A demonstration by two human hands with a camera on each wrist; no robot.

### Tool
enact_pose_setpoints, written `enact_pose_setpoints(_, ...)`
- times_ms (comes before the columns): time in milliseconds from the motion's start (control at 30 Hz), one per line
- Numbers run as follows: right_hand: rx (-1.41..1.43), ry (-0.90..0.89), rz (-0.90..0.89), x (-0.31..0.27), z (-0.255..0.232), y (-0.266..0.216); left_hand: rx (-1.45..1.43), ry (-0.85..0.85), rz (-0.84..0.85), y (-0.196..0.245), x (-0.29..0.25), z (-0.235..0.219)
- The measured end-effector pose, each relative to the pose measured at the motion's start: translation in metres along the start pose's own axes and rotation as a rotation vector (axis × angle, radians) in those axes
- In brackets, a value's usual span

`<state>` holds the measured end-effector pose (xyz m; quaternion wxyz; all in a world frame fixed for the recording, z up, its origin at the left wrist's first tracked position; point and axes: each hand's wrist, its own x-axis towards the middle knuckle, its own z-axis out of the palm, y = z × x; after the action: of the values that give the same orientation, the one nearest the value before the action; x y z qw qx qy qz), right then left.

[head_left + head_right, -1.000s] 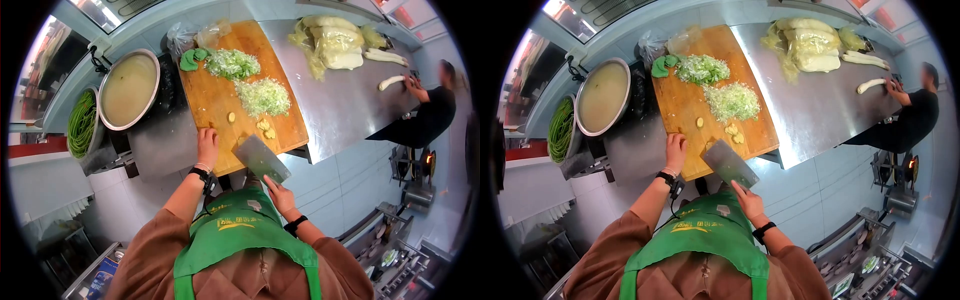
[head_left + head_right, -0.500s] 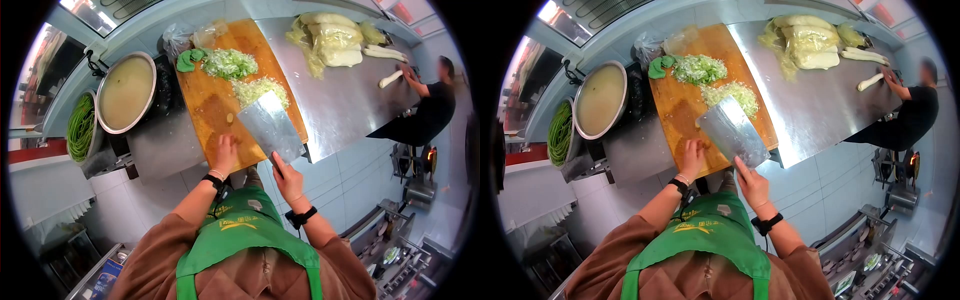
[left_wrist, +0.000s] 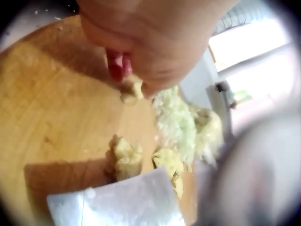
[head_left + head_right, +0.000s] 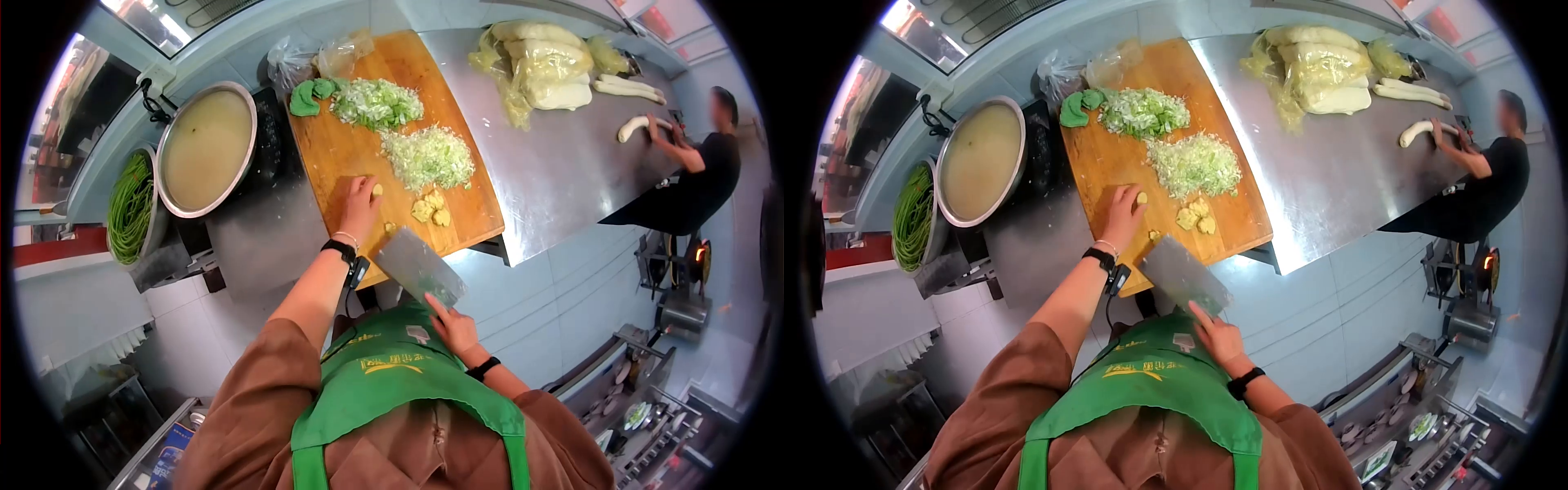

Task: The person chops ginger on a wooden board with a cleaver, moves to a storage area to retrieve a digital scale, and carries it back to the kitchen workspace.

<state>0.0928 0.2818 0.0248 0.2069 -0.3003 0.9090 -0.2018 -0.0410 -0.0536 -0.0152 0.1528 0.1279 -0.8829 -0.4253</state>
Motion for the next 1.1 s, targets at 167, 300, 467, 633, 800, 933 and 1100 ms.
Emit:
enact_pose_setpoints(167,-0.122,0.229,-0.038,0.051,-0.001,0.022,0.018,-0.077,-0.060,-0.025,-0.013,0.008)
enact_pose_setpoints(300,-0.138,0.270,0.019,0.060,-0.029,0.031,-0.017,-0.119,0.049,-0.002,-0.063,0.016)
enact_pose_setpoints(467,-0.002,0.433,-0.084,0.069,-0.084,-0.034,0.066,0.157,-0.161,0.003,-0.079,0.002)
enact_pose_setpoints(633,0.023,0.298,-0.099,0.047,0.045,0.003,0.059,0.305,-0.309,-0.030,-0.093,-0.034)
enact_pose_setpoints(800,0.034,-0.099,0.069,0.005,0.023,0.003,0.034,0.172,-0.178,-0.019,-0.120,-0.035)
enact_pose_setpoints(933,0.485,-0.013,0.125,-0.001,-0.037,-0.005,-0.075,-0.134,-0.377,0.006,-0.115,-0.005)
enact_pose_setpoints(1100,0.802,0.162,0.371,0.016,-0.064,0.039,0.104,-0.231,-0.121,0.041,-0.091,0.018)
